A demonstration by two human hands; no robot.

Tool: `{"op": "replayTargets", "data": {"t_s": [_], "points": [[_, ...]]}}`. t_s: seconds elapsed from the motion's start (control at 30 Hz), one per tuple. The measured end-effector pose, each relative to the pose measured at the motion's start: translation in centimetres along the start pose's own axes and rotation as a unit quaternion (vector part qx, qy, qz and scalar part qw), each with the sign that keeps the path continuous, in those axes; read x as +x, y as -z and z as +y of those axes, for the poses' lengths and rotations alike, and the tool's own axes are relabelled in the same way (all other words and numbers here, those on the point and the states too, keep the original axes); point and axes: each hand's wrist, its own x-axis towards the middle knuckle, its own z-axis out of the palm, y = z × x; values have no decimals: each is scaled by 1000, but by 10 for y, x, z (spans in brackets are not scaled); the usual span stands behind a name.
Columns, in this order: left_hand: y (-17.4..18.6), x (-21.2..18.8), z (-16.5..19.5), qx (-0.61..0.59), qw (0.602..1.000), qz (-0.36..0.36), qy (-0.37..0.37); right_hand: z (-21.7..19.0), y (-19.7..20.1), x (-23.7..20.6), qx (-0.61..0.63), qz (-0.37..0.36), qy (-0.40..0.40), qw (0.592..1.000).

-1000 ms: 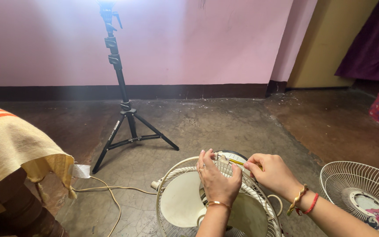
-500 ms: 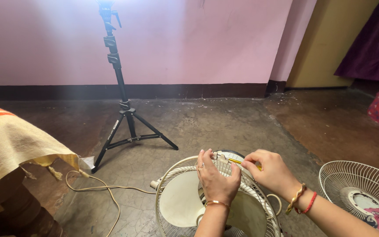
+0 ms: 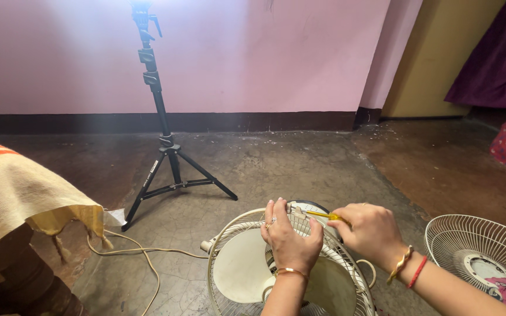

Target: The person sits on the floor and services a table fan. They detach the front grille, use a screwdriver to loosen the fan components, remove the blade assembly, and then reattach the grille and secure the parts back together.

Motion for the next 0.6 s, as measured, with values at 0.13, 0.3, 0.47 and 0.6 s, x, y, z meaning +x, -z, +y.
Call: {"op": "replayTargets", "data": {"t_s": [0.13, 0.3, 0.47, 0.6], "points": [[-1, 0, 1, -7, 1000, -7, 7, -5, -1, 0, 57, -37, -49, 996], [0, -1, 0, -13, 1000, 6, 3, -5, -3, 6, 91, -160, -203, 962], [0, -1, 0, -6, 1000, 6, -7, 3, -6, 8, 150, -79, -99, 980], [-2, -1, -1, 13, 999, 29, -30, 12, -8, 6, 192, -81, -126, 970]]}}
